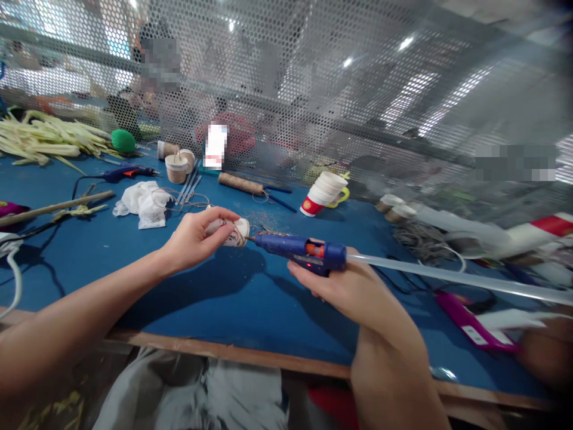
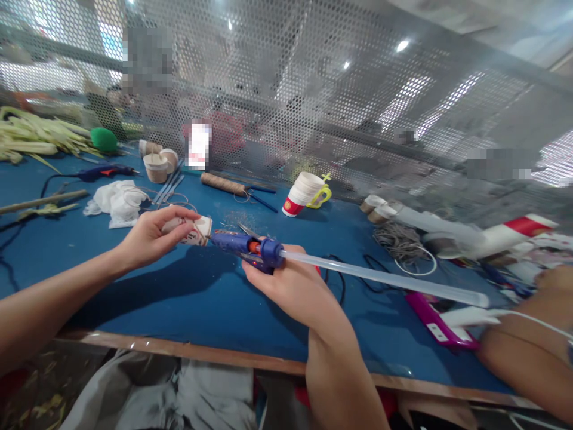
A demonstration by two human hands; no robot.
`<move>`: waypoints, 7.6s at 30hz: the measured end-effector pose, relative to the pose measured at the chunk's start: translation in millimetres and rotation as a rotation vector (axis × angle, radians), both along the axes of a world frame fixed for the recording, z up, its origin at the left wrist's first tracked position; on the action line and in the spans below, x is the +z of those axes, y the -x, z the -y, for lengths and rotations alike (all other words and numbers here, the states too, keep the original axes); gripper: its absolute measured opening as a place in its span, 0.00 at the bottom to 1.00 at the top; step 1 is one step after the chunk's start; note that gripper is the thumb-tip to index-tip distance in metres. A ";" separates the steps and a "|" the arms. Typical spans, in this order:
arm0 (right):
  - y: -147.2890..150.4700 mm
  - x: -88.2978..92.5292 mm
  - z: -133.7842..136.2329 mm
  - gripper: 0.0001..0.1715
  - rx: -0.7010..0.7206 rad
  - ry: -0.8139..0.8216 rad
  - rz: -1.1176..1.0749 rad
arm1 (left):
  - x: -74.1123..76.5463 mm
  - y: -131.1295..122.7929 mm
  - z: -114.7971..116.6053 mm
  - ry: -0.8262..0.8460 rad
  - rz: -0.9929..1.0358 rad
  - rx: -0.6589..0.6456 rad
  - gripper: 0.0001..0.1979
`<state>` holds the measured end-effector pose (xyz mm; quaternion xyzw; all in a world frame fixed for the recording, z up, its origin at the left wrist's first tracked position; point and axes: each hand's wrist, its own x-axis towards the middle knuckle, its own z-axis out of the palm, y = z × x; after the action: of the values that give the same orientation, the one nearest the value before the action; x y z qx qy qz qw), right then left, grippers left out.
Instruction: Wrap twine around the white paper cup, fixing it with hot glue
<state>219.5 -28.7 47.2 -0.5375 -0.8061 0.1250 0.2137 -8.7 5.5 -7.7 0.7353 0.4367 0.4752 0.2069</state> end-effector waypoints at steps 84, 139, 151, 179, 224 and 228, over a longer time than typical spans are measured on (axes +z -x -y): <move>26.2 -25.2 -96.7 0.30 -0.130 0.311 -0.168 | -7.6 -3.9 9.9 -0.370 -0.146 -0.174 0.10; 37.9 -19.6 -49.3 0.10 0.019 0.123 -0.790 | -0.9 -11.9 17.3 0.350 0.314 -0.297 0.13; 36.7 -22.8 -52.0 0.10 0.025 0.159 -0.762 | -1.6 -11.0 18.6 0.319 0.316 -0.274 0.13; 41.1 -32.0 -55.9 0.08 0.051 0.337 -0.760 | 2.5 -11.5 19.3 0.301 0.451 -0.229 0.12; 47.8 -45.2 -65.1 0.06 0.019 0.541 -0.855 | 6.7 -16.3 11.5 0.611 0.900 -0.223 0.15; 44.3 -39.5 -62.7 0.07 -0.058 0.291 -0.696 | 5.7 -15.2 8.7 0.540 0.882 -0.170 0.14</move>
<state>175.2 34.0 7.7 -0.5100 -0.6435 0.4075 0.3996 6.5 -3.2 -2.0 0.4188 0.3537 0.5917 0.5911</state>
